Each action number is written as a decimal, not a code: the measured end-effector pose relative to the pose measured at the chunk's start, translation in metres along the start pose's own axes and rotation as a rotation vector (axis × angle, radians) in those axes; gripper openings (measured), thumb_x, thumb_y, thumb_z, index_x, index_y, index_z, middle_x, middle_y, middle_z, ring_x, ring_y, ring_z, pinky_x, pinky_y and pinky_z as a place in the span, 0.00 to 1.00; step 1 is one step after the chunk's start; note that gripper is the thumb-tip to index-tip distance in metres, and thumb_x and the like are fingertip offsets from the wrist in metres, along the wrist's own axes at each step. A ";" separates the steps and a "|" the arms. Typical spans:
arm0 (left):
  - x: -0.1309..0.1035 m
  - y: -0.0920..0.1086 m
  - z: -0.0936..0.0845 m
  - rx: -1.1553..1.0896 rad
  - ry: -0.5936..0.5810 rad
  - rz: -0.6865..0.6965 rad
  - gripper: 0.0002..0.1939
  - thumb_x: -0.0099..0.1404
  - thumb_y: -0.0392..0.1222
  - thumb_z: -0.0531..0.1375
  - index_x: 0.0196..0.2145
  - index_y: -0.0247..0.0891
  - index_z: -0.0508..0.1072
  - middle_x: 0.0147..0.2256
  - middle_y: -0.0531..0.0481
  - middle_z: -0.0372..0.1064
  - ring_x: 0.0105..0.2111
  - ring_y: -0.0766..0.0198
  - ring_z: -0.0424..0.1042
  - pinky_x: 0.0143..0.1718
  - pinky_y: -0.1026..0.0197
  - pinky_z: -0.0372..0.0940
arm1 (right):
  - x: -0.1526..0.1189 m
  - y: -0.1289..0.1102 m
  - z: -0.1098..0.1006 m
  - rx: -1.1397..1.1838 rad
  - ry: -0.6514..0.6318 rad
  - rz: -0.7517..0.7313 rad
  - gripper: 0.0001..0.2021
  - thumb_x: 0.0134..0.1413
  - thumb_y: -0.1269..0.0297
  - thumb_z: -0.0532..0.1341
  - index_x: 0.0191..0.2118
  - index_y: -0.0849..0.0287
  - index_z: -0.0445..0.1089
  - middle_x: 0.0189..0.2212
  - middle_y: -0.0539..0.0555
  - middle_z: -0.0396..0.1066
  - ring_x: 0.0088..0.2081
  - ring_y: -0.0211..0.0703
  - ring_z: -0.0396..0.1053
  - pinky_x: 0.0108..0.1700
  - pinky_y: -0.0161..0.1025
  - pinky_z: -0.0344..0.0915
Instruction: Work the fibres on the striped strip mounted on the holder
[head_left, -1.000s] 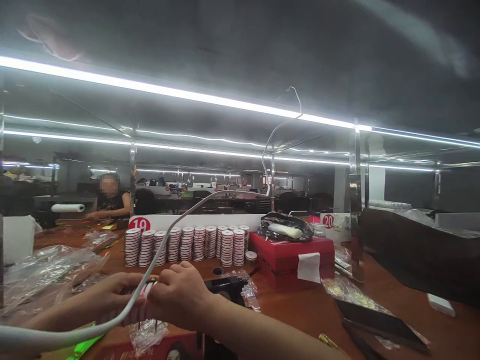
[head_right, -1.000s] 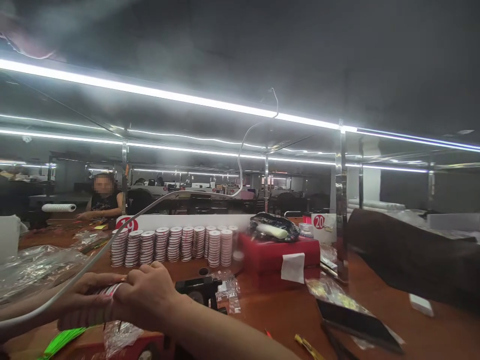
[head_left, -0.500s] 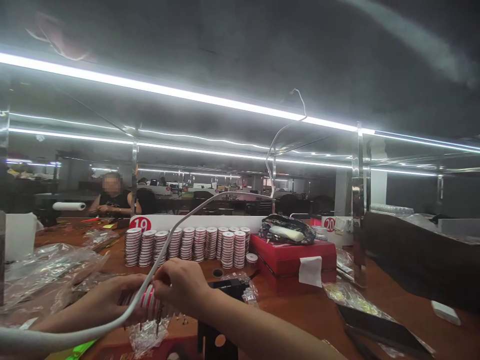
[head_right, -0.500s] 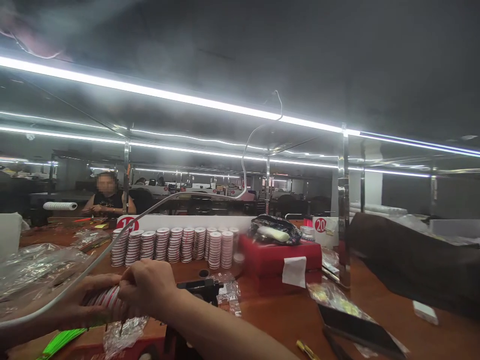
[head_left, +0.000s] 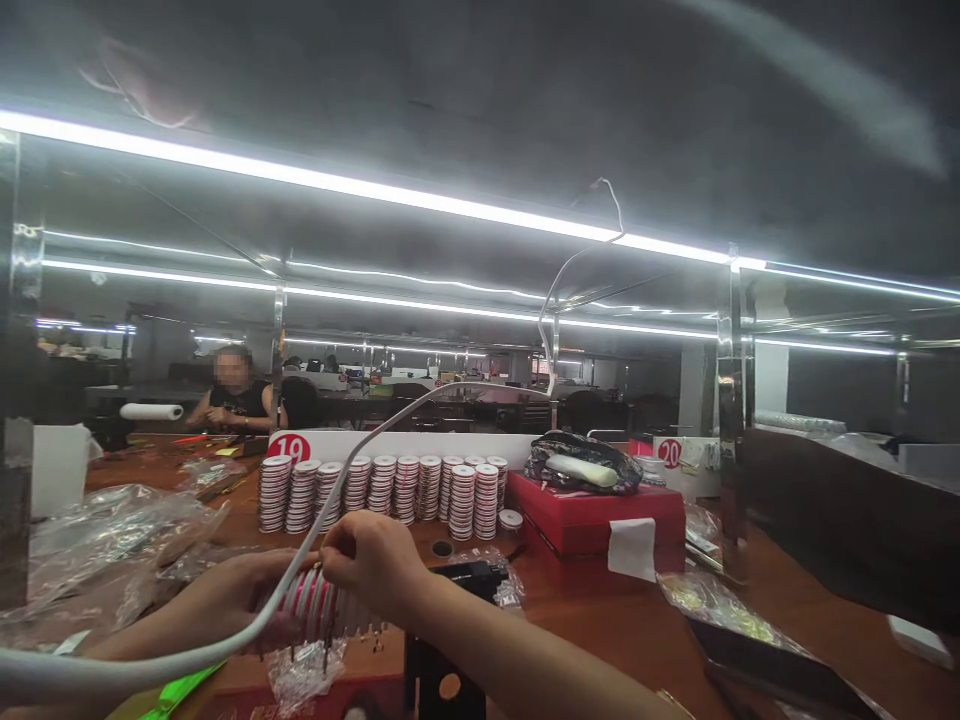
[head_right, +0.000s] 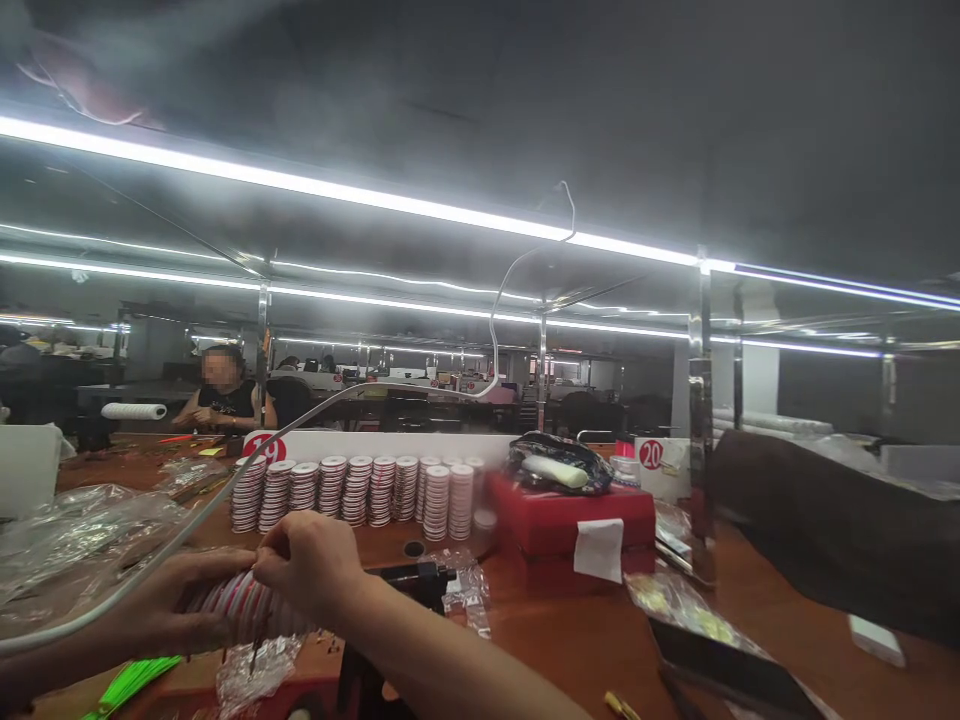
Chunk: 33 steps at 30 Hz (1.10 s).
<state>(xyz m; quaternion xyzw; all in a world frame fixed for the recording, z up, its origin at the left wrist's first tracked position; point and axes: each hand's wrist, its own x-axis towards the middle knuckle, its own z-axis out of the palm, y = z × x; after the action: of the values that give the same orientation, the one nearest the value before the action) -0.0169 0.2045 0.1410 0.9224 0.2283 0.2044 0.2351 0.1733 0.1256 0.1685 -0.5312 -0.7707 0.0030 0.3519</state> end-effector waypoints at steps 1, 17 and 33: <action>0.000 0.000 0.000 -0.015 -0.014 -0.001 0.29 0.54 0.58 0.59 0.51 0.42 0.68 0.44 0.52 0.73 0.42 0.52 0.69 0.44 0.60 0.62 | 0.000 0.000 0.000 -0.001 -0.004 0.000 0.05 0.51 0.66 0.61 0.33 0.59 0.73 0.31 0.51 0.74 0.35 0.40 0.70 0.31 0.32 0.56; 0.000 -0.002 0.000 -0.084 0.002 0.031 0.25 0.54 0.47 0.62 0.51 0.43 0.68 0.45 0.54 0.73 0.47 0.49 0.67 0.47 0.59 0.59 | 0.019 0.005 -0.013 -0.105 -0.310 -0.218 0.07 0.52 0.64 0.63 0.37 0.56 0.74 0.30 0.46 0.74 0.32 0.36 0.68 0.25 0.31 0.52; -0.002 0.016 0.005 -0.226 -0.010 0.047 0.19 0.57 0.46 0.61 0.46 0.39 0.71 0.40 0.49 0.74 0.41 0.52 0.70 0.42 0.56 0.65 | 0.008 0.007 -0.004 -0.333 -0.219 -0.443 0.08 0.52 0.57 0.62 0.34 0.56 0.72 0.32 0.47 0.73 0.32 0.38 0.69 0.21 0.32 0.49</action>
<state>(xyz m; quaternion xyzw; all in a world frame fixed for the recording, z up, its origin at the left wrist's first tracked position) -0.0110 0.1898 0.1449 0.8961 0.1808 0.2298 0.3339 0.1799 0.1340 0.1726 -0.3969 -0.8912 -0.1432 0.1667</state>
